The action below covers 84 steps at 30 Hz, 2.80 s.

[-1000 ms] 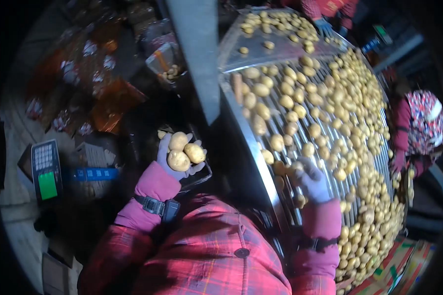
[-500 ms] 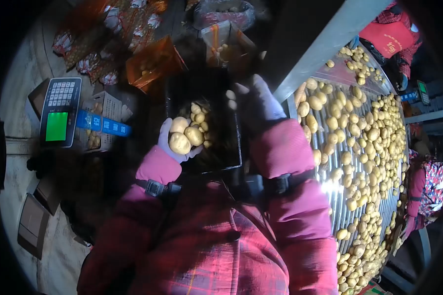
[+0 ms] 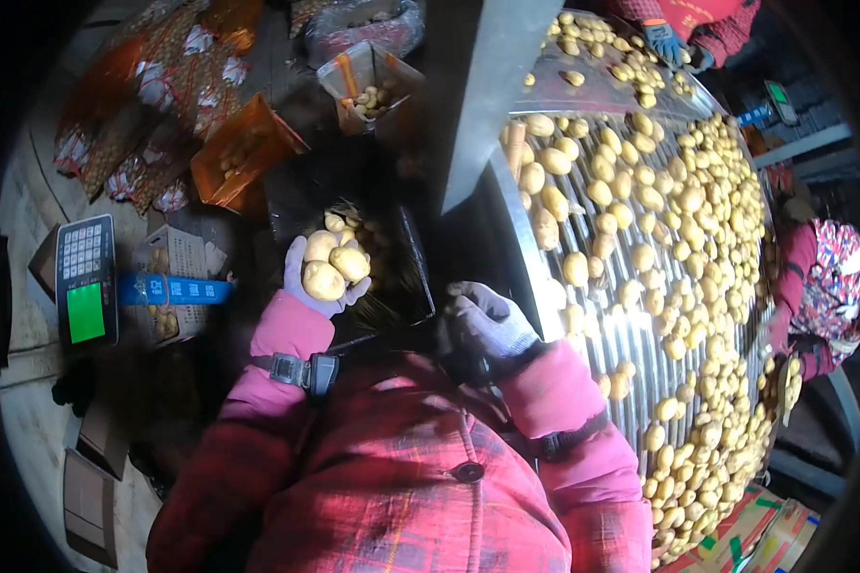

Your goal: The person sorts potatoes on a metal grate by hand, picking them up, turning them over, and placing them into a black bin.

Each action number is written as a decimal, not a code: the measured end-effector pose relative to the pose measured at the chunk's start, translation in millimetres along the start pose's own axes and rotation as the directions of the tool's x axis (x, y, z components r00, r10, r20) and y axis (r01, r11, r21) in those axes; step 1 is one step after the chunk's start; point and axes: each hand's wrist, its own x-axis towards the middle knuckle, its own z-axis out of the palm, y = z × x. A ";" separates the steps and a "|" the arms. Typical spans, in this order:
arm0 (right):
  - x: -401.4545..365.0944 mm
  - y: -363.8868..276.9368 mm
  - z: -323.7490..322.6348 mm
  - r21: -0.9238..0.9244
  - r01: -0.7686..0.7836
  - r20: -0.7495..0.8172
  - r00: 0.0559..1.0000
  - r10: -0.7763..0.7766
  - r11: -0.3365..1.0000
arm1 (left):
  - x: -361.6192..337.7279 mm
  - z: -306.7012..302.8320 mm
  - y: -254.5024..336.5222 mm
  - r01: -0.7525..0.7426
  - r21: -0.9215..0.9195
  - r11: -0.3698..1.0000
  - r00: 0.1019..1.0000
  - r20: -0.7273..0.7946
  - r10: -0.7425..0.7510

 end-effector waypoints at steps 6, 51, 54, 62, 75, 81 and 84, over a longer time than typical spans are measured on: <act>18.7 -19.4 38.1 -0.592 0.222 0.125 0.975 -0.183 0.775 | -8.1 25.1 -7.2 -0.004 0.021 1.000 0.996 0.090 0.002; -276.7 146.9 -118.1 -0.530 -0.720 -0.812 0.278 -0.513 0.448 | 15.9 181.2 -207.6 -0.958 0.056 -0.281 0.236 0.707 -0.667; -252.7 119.9 -113.9 -0.503 -0.708 -0.864 0.395 -0.313 0.496 | 17.8 181.2 -219.1 -0.920 -0.027 -0.392 0.270 0.680 -0.681; -188.5 82.2 -158.1 -0.534 -0.197 -0.776 0.500 -0.385 0.822 | 29.7 178.8 -213.9 -0.939 0.012 -0.345 0.256 0.692 -0.675; -265.6 98.2 -238.4 -0.392 -0.630 -0.918 0.219 -0.331 0.671 | 28.1 198.9 -223.1 -0.950 -0.001 -0.313 0.247 0.610 -0.753; -225.0 50.9 -235.0 -0.486 -0.713 -0.871 0.349 -0.346 0.505 | 18.9 205.3 -238.6 -0.849 0.460 -0.261 0.509 0.578 -0.638; -206.1 37.3 -233.8 -0.436 -0.758 -0.899 0.337 -0.280 0.486 | 17.7 216.8 -267.1 -0.979 0.056 -0.197 0.180 0.696 -0.695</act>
